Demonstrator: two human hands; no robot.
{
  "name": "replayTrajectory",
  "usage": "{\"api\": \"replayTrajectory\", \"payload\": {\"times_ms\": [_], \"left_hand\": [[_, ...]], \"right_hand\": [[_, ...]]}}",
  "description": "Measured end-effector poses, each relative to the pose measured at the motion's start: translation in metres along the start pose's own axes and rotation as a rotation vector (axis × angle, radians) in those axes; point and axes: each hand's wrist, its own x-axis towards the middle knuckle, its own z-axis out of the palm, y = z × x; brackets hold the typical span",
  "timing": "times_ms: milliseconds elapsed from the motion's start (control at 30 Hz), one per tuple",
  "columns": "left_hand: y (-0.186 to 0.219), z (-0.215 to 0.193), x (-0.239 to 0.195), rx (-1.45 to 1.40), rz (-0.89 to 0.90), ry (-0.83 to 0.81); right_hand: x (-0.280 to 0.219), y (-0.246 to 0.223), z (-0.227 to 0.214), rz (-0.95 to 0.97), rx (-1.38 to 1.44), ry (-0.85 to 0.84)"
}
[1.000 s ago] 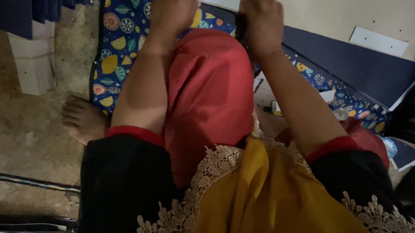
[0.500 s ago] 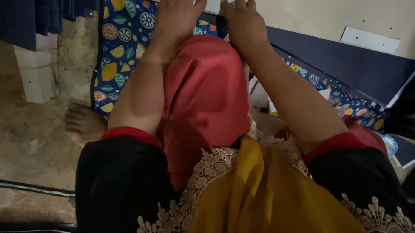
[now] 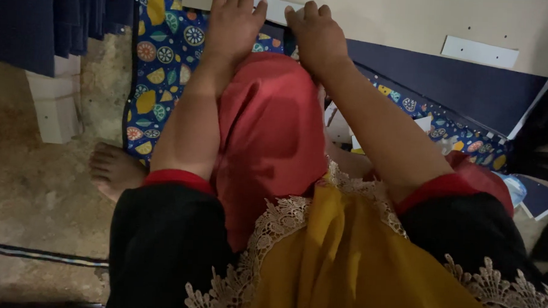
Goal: The person sits on a mat and assembles paper packages by folding a dark blue sheet with gold lettering over a white insert. They apply a white paste to the edges of the insert using a small stick, then fold and press the blue sheet to adhere it, repeating the process for multiple units.
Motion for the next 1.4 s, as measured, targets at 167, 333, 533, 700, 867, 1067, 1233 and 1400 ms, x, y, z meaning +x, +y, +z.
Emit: {"api": "replayTrajectory", "payload": {"times_ms": [167,333,533,700,867,1067,1233,1400], "left_hand": [[-0.007,0.001,0.003,0.032,-0.041,0.131],[-0.010,-0.008,0.013,0.027,-0.059,0.153],[0.003,0.002,0.006,-0.051,-0.118,-0.060],[0.003,-0.020,0.005,-0.391,-0.171,-0.192],[0.000,-0.034,0.007,-0.456,-0.165,-0.263],[0.001,-0.031,0.009,-0.444,-0.169,-0.212],[0.003,-0.045,0.013,-0.426,-0.181,-0.352],[0.003,-0.038,0.016,-0.476,-0.204,-0.395]], "right_hand": [[0.002,-0.004,-0.020,0.047,0.135,0.021],[0.013,0.000,-0.017,0.044,0.089,0.102],[0.010,-0.004,-0.003,0.041,0.043,0.164],[0.007,-0.006,0.000,0.041,-0.010,0.089],[0.006,-0.002,0.004,-0.002,-0.071,0.129],[0.015,-0.002,-0.002,0.047,-0.030,0.136],[0.030,-0.008,-0.012,0.059,0.025,0.219],[0.035,-0.015,-0.012,0.121,-0.028,0.245]]}}
